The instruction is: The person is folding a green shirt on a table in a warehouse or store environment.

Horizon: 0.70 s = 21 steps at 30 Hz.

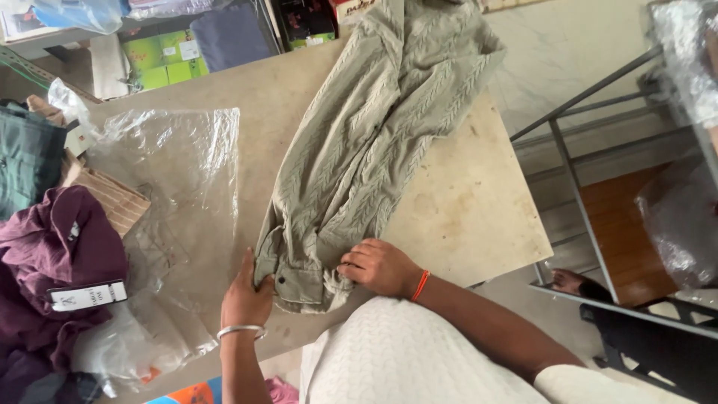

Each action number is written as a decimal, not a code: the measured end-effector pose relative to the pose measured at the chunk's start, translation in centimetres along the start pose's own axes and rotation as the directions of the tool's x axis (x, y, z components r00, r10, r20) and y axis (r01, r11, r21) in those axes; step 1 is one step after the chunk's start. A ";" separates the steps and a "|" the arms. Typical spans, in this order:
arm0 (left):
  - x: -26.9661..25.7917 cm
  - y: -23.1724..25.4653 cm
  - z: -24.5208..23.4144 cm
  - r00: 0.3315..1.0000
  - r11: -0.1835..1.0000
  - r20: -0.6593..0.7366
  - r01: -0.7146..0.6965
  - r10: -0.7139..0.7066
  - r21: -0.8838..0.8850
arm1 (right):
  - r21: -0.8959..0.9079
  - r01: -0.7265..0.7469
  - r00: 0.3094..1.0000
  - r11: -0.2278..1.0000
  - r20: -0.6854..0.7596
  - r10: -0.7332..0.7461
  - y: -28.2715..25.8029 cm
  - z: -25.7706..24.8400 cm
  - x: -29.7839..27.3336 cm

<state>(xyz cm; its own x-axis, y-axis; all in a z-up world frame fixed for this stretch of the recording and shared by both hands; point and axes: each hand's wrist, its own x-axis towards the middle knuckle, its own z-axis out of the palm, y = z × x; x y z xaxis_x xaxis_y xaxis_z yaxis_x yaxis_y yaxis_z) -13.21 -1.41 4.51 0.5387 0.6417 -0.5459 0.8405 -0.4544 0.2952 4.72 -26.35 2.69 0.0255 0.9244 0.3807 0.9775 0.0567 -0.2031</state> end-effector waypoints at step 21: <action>-6.5 -0.2 -3.4 0.925 0.602 -0.238 -0.374 0.295 -0.706 | 0.545 -0.149 0.984 0.825 -0.001 0.178 -0.1 -7.5 -2.5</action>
<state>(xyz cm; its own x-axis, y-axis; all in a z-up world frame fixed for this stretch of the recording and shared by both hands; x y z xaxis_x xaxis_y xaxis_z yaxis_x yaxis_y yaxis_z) -16.72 -3.39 10.68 0.7603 0.6070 -0.2312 0.3462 -0.0775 0.9350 6.14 -31.47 8.52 0.1995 0.9195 0.3388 0.6887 0.1144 -0.7160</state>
